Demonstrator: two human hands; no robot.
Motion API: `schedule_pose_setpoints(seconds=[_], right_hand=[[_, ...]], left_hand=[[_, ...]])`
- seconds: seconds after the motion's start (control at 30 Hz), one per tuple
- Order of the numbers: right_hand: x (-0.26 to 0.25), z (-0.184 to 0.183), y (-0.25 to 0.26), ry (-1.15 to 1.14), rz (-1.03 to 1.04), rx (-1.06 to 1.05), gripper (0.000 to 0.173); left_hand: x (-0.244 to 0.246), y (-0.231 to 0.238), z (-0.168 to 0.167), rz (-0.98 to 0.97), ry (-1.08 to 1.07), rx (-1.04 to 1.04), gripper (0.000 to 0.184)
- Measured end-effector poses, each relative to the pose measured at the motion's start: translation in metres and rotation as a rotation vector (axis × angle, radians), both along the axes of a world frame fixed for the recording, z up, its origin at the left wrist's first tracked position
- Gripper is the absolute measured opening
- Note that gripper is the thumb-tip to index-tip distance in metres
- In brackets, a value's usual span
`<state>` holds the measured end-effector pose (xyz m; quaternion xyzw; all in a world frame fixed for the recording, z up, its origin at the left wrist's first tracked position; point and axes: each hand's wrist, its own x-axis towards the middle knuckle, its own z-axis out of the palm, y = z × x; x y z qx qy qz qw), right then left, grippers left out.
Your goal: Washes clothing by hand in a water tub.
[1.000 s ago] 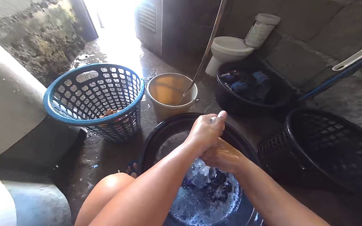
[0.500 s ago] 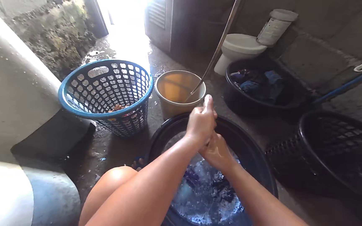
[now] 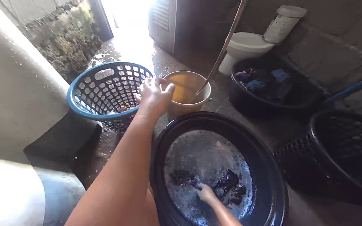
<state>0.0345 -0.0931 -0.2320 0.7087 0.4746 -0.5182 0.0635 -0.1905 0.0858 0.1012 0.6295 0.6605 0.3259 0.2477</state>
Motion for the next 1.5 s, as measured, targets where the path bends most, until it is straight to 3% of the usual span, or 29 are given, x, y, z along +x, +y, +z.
schedule_pose_setpoints(seconds=[0.07,0.23,0.33,0.43,0.5,0.63,0.73,0.77,0.83,0.9,0.93,1.0,1.03,1.13,1.2,1.27,1.37,1.43,1.5], right_hand=[[0.011,0.039,0.022,0.231,0.033,0.123,0.035],[0.036,0.191,0.049,0.789,0.030,0.429,0.011],[0.046,0.215,0.055,1.034,-0.129,0.463,0.012],[0.046,0.196,0.066,0.884,-0.196,0.400,0.014],[0.036,0.164,0.069,0.799,-0.250,0.385,0.018],[0.009,0.053,0.045,0.640,-0.624,0.247,0.044],[0.004,-0.018,0.011,0.309,-0.681,0.090,0.053],[0.002,-0.037,-0.002,0.176,-0.654,0.119,0.050],[-0.011,-0.066,-0.023,-0.138,-0.596,0.378,0.044],[0.000,-0.006,0.002,-0.058,-0.369,-0.068,0.055],[0.004,0.012,0.013,0.014,-0.336,-0.074,0.053],[0.012,0.039,0.042,0.164,-0.290,0.093,0.036],[0.014,0.070,0.054,0.267,-0.271,0.202,0.027],[0.022,0.200,0.066,0.585,-0.261,0.489,0.014],[0.034,0.273,0.058,0.714,-0.240,0.665,0.018],[0.050,0.324,0.051,0.738,-0.205,0.839,0.018],[0.076,0.349,0.039,0.609,-0.287,1.061,0.020],[0.094,0.330,0.030,0.453,-0.398,1.084,0.022],[0.106,0.296,0.024,0.350,-0.459,0.932,0.021]], left_hand=[[0.002,-0.001,0.000,-0.054,-0.034,-0.039,0.040],[0.009,-0.002,0.006,-0.017,-0.149,-0.032,0.035],[0.016,-0.006,0.009,-0.048,-0.185,-0.054,0.033],[0.021,-0.009,0.010,-0.064,-0.186,-0.051,0.031],[0.024,-0.009,0.011,-0.074,-0.178,-0.063,0.030],[0.033,-0.013,0.007,-0.149,-0.118,-0.099,0.030],[0.041,-0.016,0.001,-0.246,0.000,-0.147,0.031],[0.044,-0.018,-0.001,-0.285,0.047,-0.171,0.033],[0.050,-0.023,-0.006,-0.384,0.149,-0.225,0.038],[0.056,-0.028,-0.013,-0.498,0.256,-0.286,0.044],[0.059,-0.031,-0.017,-0.546,0.311,-0.319,0.050],[0.065,-0.036,-0.027,-0.644,0.405,-0.370,0.068],[0.068,-0.039,-0.033,-0.698,0.438,-0.380,0.078],[0.074,-0.049,-0.052,-0.896,0.450,-0.424,0.095],[0.078,-0.052,-0.062,-1.030,0.342,-0.459,0.095],[0.086,-0.056,-0.060,-1.062,0.088,-0.449,0.078],[0.095,-0.050,-0.044,-1.018,-0.012,-0.320,0.047],[0.098,-0.043,-0.039,-0.976,0.051,-0.220,0.040],[0.102,-0.041,-0.036,-0.933,0.064,-0.150,0.045]])
